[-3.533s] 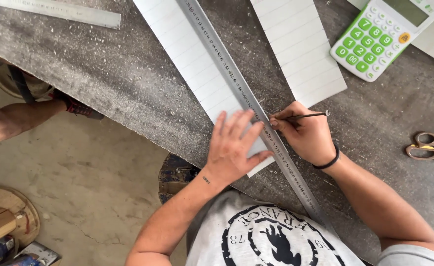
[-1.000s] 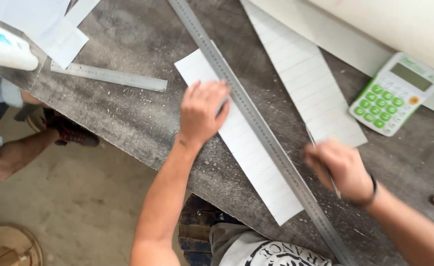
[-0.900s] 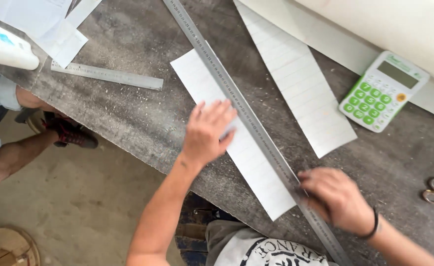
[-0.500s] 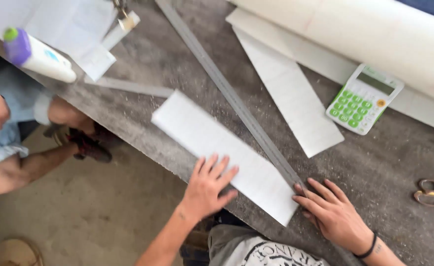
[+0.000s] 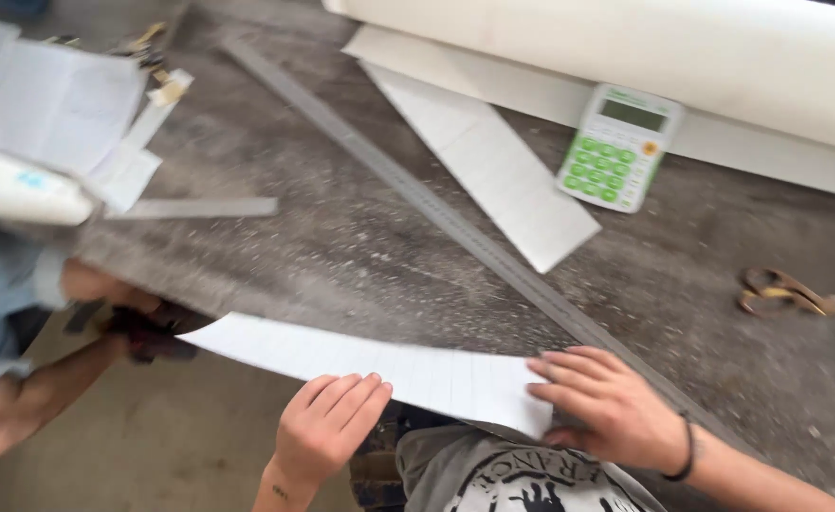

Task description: Measuring and marking lines on a strip of insulation material using a metal ruler and a pencil on a workbench.

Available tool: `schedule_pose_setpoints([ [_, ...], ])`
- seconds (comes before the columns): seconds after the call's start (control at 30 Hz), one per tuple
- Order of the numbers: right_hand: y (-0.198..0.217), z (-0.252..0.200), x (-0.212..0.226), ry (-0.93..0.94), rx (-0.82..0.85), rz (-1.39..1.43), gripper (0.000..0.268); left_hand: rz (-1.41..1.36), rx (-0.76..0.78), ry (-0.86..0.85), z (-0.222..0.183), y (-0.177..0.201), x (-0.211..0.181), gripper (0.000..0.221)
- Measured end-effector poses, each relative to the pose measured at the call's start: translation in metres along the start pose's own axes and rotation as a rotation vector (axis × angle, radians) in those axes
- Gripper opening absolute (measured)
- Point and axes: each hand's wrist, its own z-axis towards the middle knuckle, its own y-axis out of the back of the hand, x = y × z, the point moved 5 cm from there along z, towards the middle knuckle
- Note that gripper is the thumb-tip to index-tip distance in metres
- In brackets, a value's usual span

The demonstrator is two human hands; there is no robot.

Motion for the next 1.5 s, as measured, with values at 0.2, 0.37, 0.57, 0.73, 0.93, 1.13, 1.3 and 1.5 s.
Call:
schedule_pose_setpoints([
  [0.2, 0.031, -0.005, 0.022, -0.091, -0.068, 0.302, 0.073, 0.080, -0.188, -0.175, 0.093, -0.030, -0.016, 0.006],
  [0.37, 0.068, -0.041, 0.012, -0.290, -0.452, -0.237, 0.018, 0.060, -0.602, -0.375, 0.153, -0.047, -0.051, 0.019],
  [0.57, 0.124, -0.134, -0.037, -0.408, -0.694, -1.028, 0.029, 0.267, -0.459, -0.453, 0.196, -0.142, -0.028, 0.037],
  [0.73, 0.091, -0.201, -0.092, -0.945, -0.316, -1.113, 0.034, -0.144, -0.087, -0.107, 0.163, -0.195, 0.022, 0.051],
  [0.93, 0.057, -0.132, -0.082, -0.734, -0.520, -0.454, 0.009, -0.120, 0.314, 0.246, 0.139, -0.220, 0.037, 0.072],
  [1.13, 0.024, -0.050, -0.057, -0.561, -0.275, -0.309, 0.020, -0.067, -0.017, 0.227, 0.152, -0.205, 0.036, 0.028],
  [1.3, 0.004, -0.059, -0.054, -0.530, -0.228, -0.304, 0.024, -0.016, -0.284, 0.142, 0.112, -0.144, 0.037, 0.019],
  [1.5, -0.009, -0.065, -0.062, -0.599, -0.187, -0.333, 0.024, -0.065, -0.043, 0.393, 0.009, -0.136, 0.013, 0.014],
])
